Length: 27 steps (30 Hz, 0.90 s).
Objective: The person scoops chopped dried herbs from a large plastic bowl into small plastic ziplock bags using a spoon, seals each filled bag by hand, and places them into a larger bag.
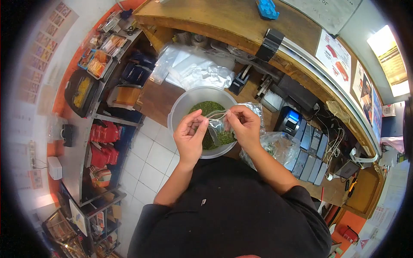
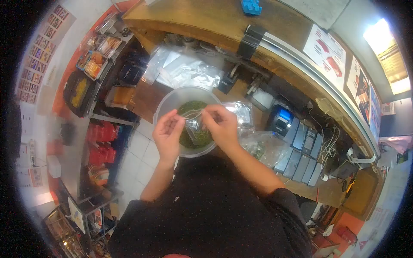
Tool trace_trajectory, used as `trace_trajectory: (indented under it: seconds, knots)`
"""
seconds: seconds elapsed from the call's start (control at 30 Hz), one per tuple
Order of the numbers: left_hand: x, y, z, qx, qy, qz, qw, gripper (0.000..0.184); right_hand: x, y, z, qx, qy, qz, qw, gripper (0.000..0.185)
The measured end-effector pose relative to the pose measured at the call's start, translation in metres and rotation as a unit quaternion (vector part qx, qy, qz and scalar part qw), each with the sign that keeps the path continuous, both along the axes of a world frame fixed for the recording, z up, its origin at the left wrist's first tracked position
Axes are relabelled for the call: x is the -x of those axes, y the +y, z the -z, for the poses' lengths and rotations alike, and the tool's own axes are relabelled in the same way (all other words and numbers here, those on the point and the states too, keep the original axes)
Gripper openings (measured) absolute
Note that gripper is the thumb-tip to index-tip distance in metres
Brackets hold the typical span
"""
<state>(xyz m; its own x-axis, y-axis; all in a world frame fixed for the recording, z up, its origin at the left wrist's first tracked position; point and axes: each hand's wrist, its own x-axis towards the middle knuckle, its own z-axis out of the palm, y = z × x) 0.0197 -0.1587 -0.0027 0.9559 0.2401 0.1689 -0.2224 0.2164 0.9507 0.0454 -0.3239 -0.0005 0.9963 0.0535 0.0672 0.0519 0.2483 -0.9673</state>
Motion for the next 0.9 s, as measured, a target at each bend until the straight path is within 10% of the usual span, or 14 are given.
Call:
trace_trajectory:
  seconds: [0.5,0.8,0.9]
  knots:
    - [0.003,-0.011,0.001,0.018,0.013,0.110,0.994,0.037,0.017,-0.014,-0.002,0.060,0.050,-0.088,0.993,0.008]
    - [0.009,-0.031,0.008,-0.180,-0.021,0.238,0.954,0.036,0.052,-0.097,-0.006,0.104,0.121,-0.176,0.971,0.012]
    - [0.006,-0.036,0.012,-0.163,-0.003,0.263,0.951,0.043,0.074,-0.140,0.016,0.114,0.134,-0.066,0.982,0.014]
